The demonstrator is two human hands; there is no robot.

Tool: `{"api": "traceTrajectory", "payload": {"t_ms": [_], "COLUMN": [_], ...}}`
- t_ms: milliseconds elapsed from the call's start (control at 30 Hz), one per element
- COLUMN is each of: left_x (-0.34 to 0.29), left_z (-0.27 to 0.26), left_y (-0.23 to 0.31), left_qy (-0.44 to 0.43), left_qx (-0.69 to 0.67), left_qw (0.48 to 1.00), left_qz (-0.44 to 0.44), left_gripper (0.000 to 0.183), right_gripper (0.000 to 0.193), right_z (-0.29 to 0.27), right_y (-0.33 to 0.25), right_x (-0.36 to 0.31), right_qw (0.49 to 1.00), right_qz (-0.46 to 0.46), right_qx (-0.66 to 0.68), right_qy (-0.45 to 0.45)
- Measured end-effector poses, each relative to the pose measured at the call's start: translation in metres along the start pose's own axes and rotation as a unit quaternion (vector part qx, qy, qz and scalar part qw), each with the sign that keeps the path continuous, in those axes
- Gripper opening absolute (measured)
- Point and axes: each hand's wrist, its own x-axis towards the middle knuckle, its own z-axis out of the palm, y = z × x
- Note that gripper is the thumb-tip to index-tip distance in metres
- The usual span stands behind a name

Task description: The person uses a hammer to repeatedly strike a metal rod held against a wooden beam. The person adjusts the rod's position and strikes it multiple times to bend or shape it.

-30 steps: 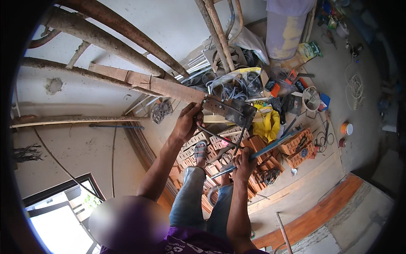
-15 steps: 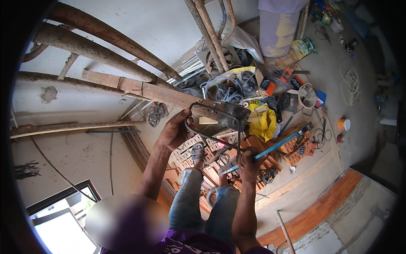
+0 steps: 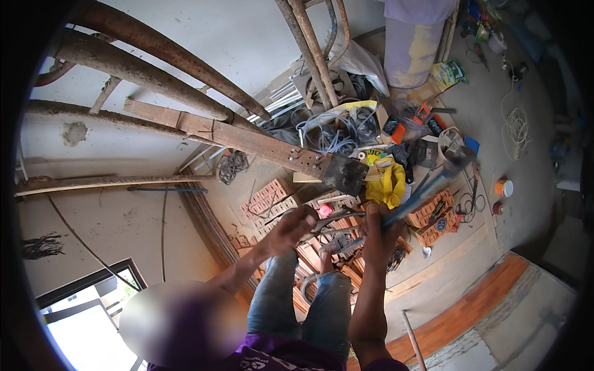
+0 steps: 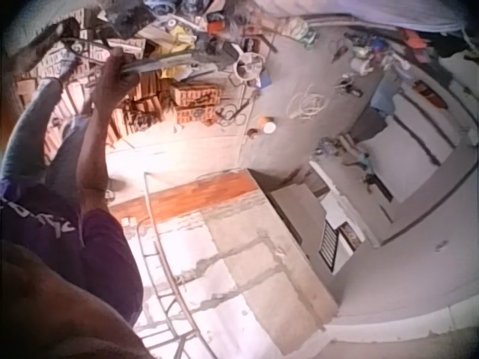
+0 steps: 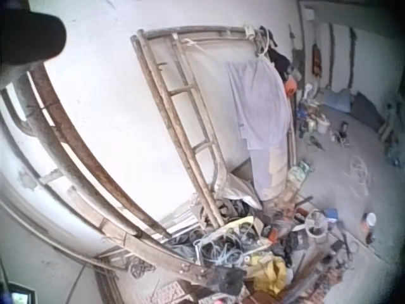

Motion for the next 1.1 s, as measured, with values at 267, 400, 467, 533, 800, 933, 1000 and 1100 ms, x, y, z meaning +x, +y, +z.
{"api": "traceTrajectory", "payload": {"t_ms": [267,400,467,533,800,933,1000,1100], "left_x": [-0.012,0.002,0.004,0.01,0.061,0.086,0.097,0.102], "left_z": [0.038,0.045,0.044,0.039,-0.054,-0.072,-0.077,-0.07], "left_y": [-0.049,-0.057,-0.049,-0.035,0.0,0.018,0.017,0.014], "left_qy": [0.127,0.166,0.141,0.121,-0.09,-0.158,-0.175,-0.176], "left_qx": [-0.354,-0.377,-0.367,-0.334,0.018,0.011,-0.041,-0.072], "left_qw": [0.92,0.904,0.912,0.926,0.986,0.967,0.954,0.944], "left_qz": [-0.107,-0.116,-0.117,-0.125,-0.137,-0.2,-0.238,-0.271], "left_gripper": [0.028,0.023,0.023,0.026,0.043,0.042,0.042,0.043], "right_gripper": [0.041,0.032,0.029,0.031,0.03,0.025,0.023,0.02], "right_z": [-0.064,-0.111,-0.134,-0.153,-0.16,-0.152,-0.142,-0.148], "right_y": [-0.015,-0.012,0.019,0.058,0.108,0.096,0.067,0.053], "right_x": [-0.001,-0.035,-0.053,-0.081,-0.171,-0.172,-0.164,-0.163], "right_qw": [0.978,0.986,0.975,0.949,0.909,0.917,0.923,0.957], "right_qz": [0.13,0.098,0.185,0.256,0.385,0.372,0.367,0.281], "right_qx": [-0.154,-0.108,-0.118,-0.157,-0.139,-0.142,-0.115,-0.035], "right_qy": [-0.05,-0.078,-0.028,0.091,0.082,0.03,-0.004,-0.059]}}
